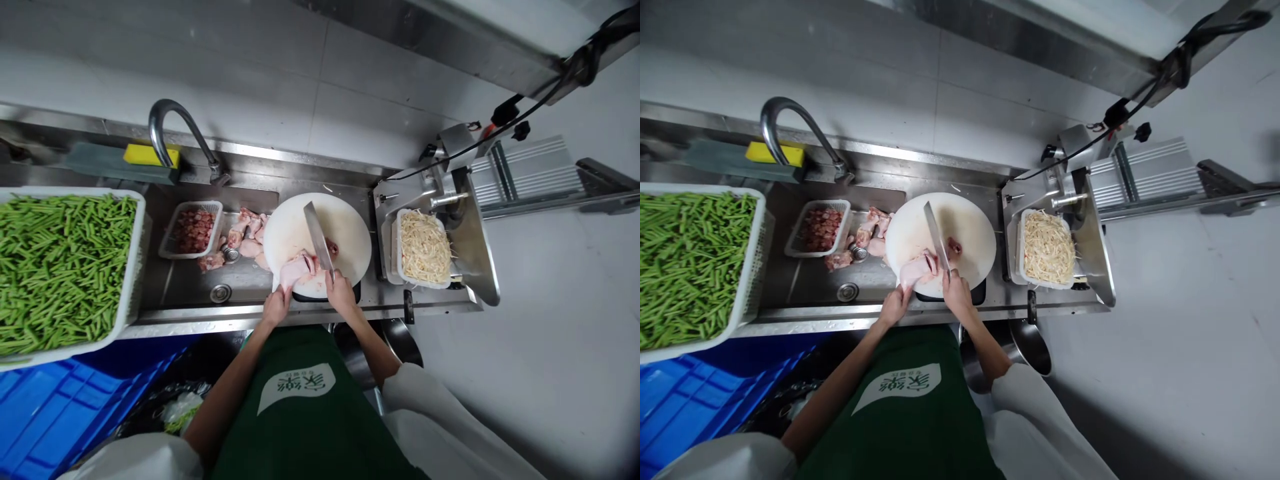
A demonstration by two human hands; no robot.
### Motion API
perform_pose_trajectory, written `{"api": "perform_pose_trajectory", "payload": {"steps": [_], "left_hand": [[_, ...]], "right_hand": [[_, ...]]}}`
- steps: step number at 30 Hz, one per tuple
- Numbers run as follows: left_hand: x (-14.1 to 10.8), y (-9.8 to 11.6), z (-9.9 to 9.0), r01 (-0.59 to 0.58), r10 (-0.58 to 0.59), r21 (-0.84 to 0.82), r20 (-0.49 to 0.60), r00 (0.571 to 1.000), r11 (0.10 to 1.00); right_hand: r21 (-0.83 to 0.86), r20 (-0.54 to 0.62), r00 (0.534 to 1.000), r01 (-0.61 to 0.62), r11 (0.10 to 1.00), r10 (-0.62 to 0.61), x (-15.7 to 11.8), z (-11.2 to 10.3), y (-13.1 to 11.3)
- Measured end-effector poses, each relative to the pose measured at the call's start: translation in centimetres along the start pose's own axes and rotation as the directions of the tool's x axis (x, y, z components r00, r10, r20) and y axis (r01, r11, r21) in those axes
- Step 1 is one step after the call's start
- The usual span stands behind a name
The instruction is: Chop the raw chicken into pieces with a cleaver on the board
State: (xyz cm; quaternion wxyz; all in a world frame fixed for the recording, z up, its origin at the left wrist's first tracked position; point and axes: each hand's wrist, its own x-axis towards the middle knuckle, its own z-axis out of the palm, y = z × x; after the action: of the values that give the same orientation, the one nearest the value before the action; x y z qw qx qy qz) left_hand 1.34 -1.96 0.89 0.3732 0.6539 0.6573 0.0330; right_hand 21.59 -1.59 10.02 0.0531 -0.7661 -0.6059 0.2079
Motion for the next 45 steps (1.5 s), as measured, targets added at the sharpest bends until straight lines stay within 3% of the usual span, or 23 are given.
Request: {"api": "perform_pose_trajectory", "payload": {"steps": [6,9,11,13,15,16,19,22,25,29,32,36,39,40,42,45], "left_hand": [[0.0,0.0,0.2,0.002,-0.003,-0.011,-0.006,1.0,1.0],[0.0,0.0,0.2,-0.001,0.001,-0.019,-0.015,1.0,1.0],[0.0,0.0,0.3,-0.001,0.001,-0.013,-0.014,1.0,1.0],[0.0,0.1,0.3,0.004,-0.004,-0.002,-0.011,1.0,1.0],[0.0,0.1,0.2,0.011,-0.011,0.004,-0.005,1.0,1.0],[0.0,0.1,0.1,0.017,-0.017,0.005,-0.001,1.0,1.0],[-0.1,0.1,0.1,0.017,-0.017,-0.002,0.006,1.0,1.0],[0.0,0.0,0.2,0.013,-0.013,-0.011,-0.002,1.0,1.0],[0.0,-0.3,0.3,0.01,-0.01,-0.025,-0.005,1.0,1.0],[0.1,-0.3,0.3,-0.004,0.003,-0.053,-0.016,1.0,0.999],[0.1,-0.4,0.3,-0.011,0.006,-0.111,-0.044,0.999,0.994],[-0.1,-0.9,0.6,-0.01,-0.014,-0.306,-0.075,0.997,0.952],[-0.3,-1.3,0.8,0.031,-0.069,-0.46,-0.065,0.996,0.887],[-0.4,-1.4,0.8,0.041,-0.079,-0.5,-0.055,0.995,0.865],[-0.7,-1.5,0.7,0.064,-0.097,-0.57,-0.028,0.995,0.819],[-1.0,-1.7,0.5,0.099,-0.111,-0.664,0.024,0.994,0.741]], "right_hand": [[-0.112,0.123,0.992,0.049,0.992,-0.036,-1.0,2.1,-1.6],[-0.115,0.13,0.991,0.044,0.992,-0.029,-1.0,0.2,-2.1],[-0.076,0.032,0.997,0.072,0.994,-0.07,-1.2,-2.3,-2.7],[0.004,-0.153,0.98,0.127,0.992,-0.125,-1.5,-4.3,-3.5],[0.082,-0.302,0.943,0.175,0.981,-0.143,-1.8,-4.8,-4.1],[0.099,-0.312,0.941,0.167,0.981,-0.129,-1.8,-4.2,-4.2],[0.026,-0.069,0.997,0.026,0.999,-0.024,-1.8,-0.3,-3.7],[-0.063,0.149,0.989,-0.009,0.998,0.019,-1.8,3.1,-1.6],[-0.055,0.184,0.983,0.035,0.998,-0.024,-1.5,3.5,1.4],[-0.027,0.202,0.979,-0.005,1.0,0.01,-0.2,1.4,3.7],[-0.037,0.128,0.992,-0.018,0.999,0.023,0.7,-0.6,2.6],[-0.008,-0.045,0.998,0.042,0.999,-0.042,0.8,-3.1,-0.9],[0.058,-0.184,0.977,0.118,0.991,-0.105,0.5,-3.1,-2.7],[0.072,-0.172,0.978,0.129,0.989,-0.115,0.4,-2.6,-2.8],[0.068,-0.04,0.994,0.102,0.992,-0.1,-0.1,-0.9,-1.8],[-0.01,0.166,0.986,0.022,1.0,-0.02,-1.1,1.4,1.6]]}}
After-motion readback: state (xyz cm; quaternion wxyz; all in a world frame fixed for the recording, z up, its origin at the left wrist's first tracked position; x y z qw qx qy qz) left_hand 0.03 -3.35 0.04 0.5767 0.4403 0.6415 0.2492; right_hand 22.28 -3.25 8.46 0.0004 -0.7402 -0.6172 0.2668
